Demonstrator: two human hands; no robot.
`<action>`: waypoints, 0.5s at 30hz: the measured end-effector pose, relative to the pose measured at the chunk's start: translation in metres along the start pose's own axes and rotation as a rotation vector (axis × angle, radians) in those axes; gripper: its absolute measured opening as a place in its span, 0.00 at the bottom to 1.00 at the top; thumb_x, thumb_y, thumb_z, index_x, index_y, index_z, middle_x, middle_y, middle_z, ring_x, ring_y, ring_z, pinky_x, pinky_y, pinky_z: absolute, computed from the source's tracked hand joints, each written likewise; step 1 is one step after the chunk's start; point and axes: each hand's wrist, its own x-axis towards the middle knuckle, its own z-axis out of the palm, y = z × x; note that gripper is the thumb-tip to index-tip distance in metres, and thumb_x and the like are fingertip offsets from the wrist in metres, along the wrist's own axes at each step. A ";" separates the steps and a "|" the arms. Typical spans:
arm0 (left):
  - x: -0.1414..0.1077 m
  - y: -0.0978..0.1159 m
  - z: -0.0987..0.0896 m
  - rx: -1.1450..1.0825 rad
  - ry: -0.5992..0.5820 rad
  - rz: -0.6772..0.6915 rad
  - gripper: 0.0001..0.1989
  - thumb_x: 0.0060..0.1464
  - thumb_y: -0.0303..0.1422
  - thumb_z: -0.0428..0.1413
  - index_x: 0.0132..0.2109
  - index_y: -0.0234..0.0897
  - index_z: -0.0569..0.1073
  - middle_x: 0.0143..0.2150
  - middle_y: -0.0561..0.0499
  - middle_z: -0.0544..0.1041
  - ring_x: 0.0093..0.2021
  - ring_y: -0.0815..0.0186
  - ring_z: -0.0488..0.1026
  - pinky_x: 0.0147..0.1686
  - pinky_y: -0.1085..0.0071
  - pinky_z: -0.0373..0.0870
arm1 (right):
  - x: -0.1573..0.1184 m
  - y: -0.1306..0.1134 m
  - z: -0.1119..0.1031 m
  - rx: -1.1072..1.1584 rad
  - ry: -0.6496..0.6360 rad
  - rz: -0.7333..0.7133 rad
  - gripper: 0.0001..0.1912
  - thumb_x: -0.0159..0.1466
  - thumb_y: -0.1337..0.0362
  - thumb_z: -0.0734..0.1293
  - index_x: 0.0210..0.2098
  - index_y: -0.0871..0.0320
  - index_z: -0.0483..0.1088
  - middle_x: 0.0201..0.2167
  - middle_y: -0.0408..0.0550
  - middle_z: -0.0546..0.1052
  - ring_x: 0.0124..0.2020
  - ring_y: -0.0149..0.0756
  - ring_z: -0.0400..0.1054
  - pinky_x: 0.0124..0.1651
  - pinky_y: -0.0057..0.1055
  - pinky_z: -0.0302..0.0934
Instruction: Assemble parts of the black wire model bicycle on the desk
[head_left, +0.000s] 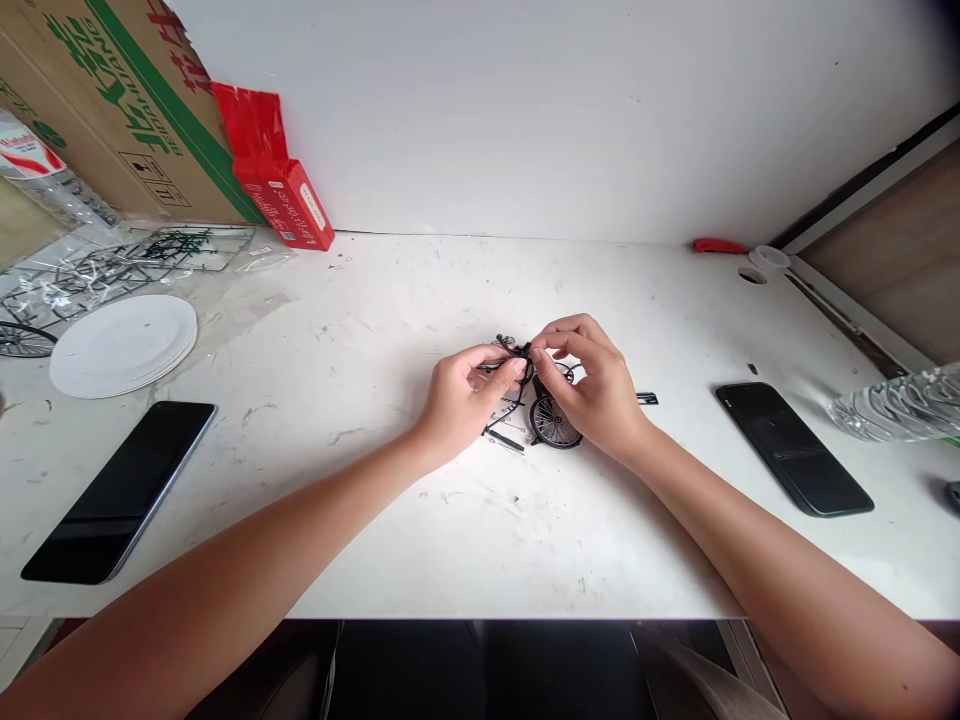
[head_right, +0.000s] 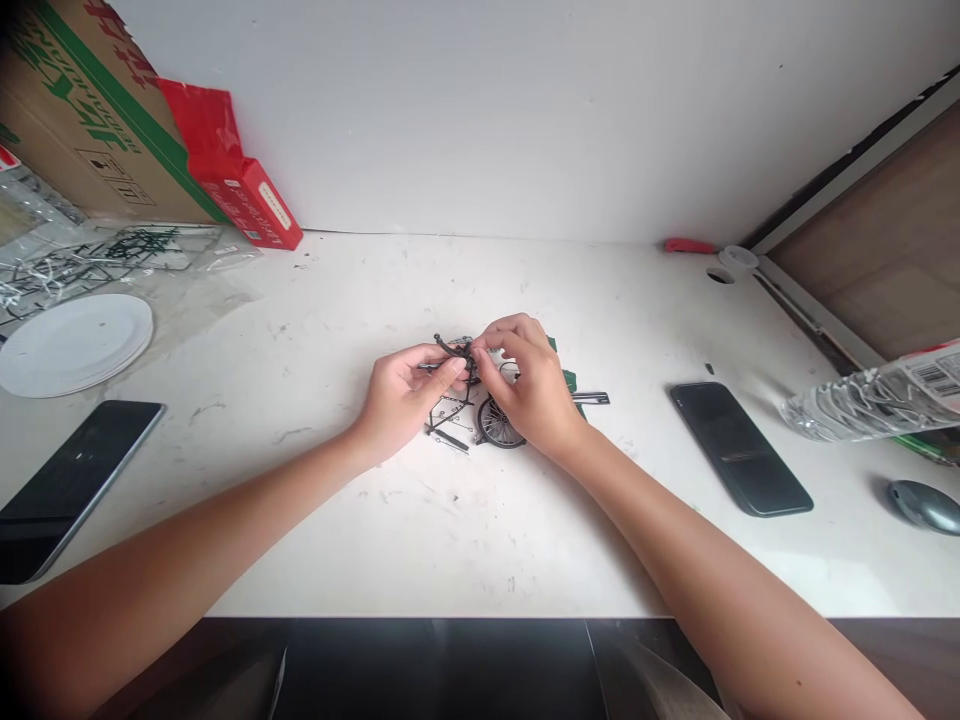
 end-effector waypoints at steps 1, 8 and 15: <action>0.000 0.000 0.000 -0.004 0.000 -0.005 0.17 0.62 0.45 0.66 0.47 0.34 0.83 0.45 0.43 0.85 0.40 0.61 0.84 0.44 0.67 0.80 | 0.000 0.000 0.001 0.018 0.004 0.016 0.06 0.74 0.59 0.67 0.44 0.50 0.77 0.45 0.52 0.76 0.48 0.45 0.73 0.48 0.46 0.71; 0.001 -0.001 0.000 0.000 -0.007 0.002 0.17 0.61 0.45 0.66 0.45 0.34 0.83 0.44 0.44 0.85 0.38 0.62 0.83 0.44 0.67 0.80 | -0.002 0.000 0.008 0.120 0.051 0.119 0.11 0.74 0.52 0.67 0.43 0.50 0.78 0.44 0.51 0.78 0.47 0.43 0.73 0.45 0.43 0.73; 0.000 0.001 0.001 0.006 -0.016 -0.001 0.16 0.62 0.45 0.65 0.45 0.35 0.83 0.44 0.44 0.85 0.39 0.61 0.84 0.43 0.66 0.81 | -0.004 0.000 0.010 0.164 0.057 0.157 0.12 0.74 0.52 0.68 0.42 0.51 0.79 0.44 0.51 0.78 0.47 0.42 0.74 0.45 0.41 0.73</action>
